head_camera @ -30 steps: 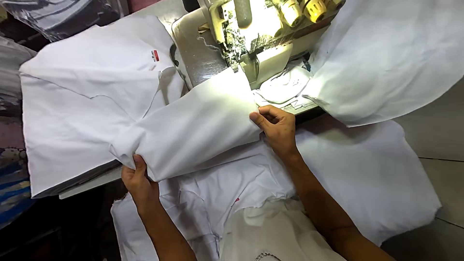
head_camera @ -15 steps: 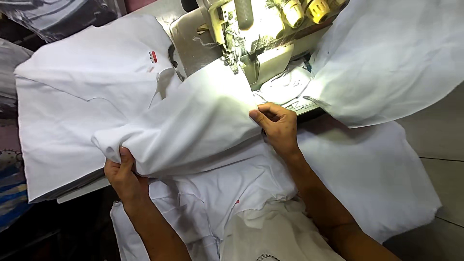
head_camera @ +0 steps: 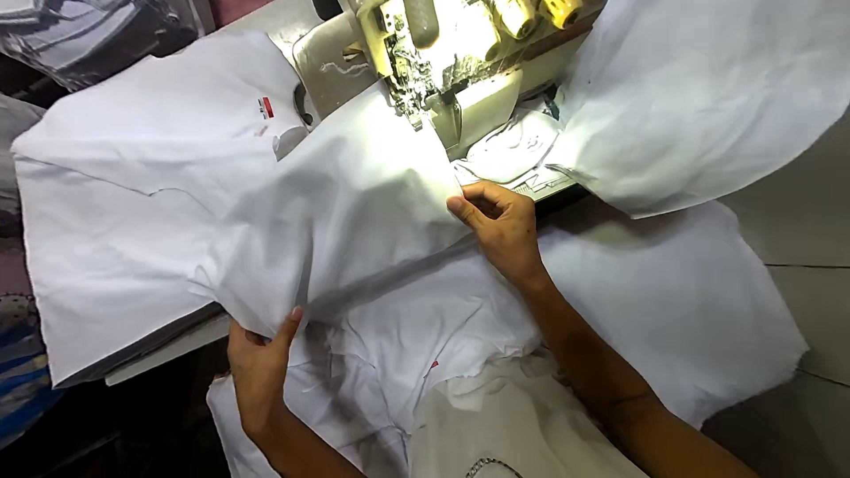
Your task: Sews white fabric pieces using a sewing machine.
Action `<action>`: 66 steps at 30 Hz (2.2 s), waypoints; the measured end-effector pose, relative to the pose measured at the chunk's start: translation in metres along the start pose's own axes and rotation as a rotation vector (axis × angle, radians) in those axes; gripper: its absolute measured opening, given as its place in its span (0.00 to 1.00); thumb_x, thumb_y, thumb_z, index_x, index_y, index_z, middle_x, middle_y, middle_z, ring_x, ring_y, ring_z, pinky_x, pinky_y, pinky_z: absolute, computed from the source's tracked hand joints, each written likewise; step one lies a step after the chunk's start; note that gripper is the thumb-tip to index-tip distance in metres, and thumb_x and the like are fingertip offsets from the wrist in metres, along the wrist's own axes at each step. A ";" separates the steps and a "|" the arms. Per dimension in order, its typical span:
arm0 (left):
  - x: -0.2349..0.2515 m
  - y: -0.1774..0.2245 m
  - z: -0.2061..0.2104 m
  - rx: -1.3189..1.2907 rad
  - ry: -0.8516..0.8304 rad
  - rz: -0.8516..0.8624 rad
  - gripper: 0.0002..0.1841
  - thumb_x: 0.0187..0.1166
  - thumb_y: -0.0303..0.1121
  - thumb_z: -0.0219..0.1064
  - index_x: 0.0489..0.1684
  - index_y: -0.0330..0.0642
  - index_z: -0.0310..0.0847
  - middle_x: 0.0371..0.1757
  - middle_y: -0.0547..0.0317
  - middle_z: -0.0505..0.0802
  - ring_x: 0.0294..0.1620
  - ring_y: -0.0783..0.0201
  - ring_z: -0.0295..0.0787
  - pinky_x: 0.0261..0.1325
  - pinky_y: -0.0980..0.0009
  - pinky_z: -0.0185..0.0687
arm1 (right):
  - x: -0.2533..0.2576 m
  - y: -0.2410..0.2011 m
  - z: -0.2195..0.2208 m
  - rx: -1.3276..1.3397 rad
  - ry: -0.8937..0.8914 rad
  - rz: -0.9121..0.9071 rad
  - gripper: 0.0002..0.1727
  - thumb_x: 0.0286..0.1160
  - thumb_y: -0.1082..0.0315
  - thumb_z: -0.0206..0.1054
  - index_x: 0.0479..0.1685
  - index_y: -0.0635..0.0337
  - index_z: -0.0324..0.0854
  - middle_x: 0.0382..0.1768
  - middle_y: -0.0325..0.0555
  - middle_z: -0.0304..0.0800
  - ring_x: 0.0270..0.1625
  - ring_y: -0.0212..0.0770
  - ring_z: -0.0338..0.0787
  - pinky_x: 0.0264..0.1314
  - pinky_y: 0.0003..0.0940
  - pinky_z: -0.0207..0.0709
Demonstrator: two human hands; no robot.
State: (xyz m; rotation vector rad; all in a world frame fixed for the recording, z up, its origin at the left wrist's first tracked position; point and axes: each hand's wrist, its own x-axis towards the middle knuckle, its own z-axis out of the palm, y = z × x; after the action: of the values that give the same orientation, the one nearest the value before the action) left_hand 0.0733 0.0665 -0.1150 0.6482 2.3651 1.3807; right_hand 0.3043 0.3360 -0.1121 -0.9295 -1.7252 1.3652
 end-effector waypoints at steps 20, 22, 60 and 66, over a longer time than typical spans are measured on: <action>-0.007 0.016 0.000 -0.381 0.151 0.078 0.10 0.92 0.26 0.47 0.51 0.45 0.75 0.36 0.77 0.93 0.39 0.80 0.92 0.47 0.79 0.91 | -0.011 0.008 -0.002 0.016 0.025 0.011 0.07 0.76 0.64 0.76 0.39 0.58 0.89 0.26 0.37 0.90 0.23 0.26 0.85 0.22 0.20 0.78; -0.005 0.013 -0.002 -0.376 0.112 0.032 0.10 0.92 0.28 0.48 0.49 0.45 0.77 0.35 0.76 0.93 0.37 0.80 0.92 0.46 0.79 0.91 | -0.012 0.008 -0.001 0.021 0.040 0.019 0.07 0.76 0.64 0.76 0.41 0.59 0.91 0.30 0.37 0.92 0.27 0.25 0.87 0.28 0.20 0.82; -0.018 -0.018 -0.005 -0.090 0.073 0.105 0.11 0.88 0.29 0.57 0.58 0.31 0.75 0.45 0.71 0.90 0.48 0.82 0.88 0.59 0.78 0.86 | -0.011 0.004 -0.002 0.005 0.026 -0.049 0.20 0.76 0.68 0.76 0.59 0.53 0.72 0.32 0.38 0.89 0.28 0.29 0.88 0.26 0.21 0.81; -0.020 0.005 -0.009 -0.183 0.207 0.132 0.10 0.90 0.27 0.49 0.48 0.46 0.77 0.36 0.84 0.89 0.39 0.86 0.88 0.49 0.83 0.87 | -0.017 0.009 0.000 -0.044 0.056 -0.057 0.23 0.74 0.67 0.77 0.64 0.55 0.73 0.41 0.41 0.90 0.35 0.31 0.91 0.33 0.24 0.86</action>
State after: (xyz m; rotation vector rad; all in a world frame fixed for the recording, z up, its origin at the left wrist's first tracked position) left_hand 0.0870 0.0514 -0.1048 0.6465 2.3457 1.7754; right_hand 0.3130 0.3222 -0.1225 -0.9269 -1.7324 1.2579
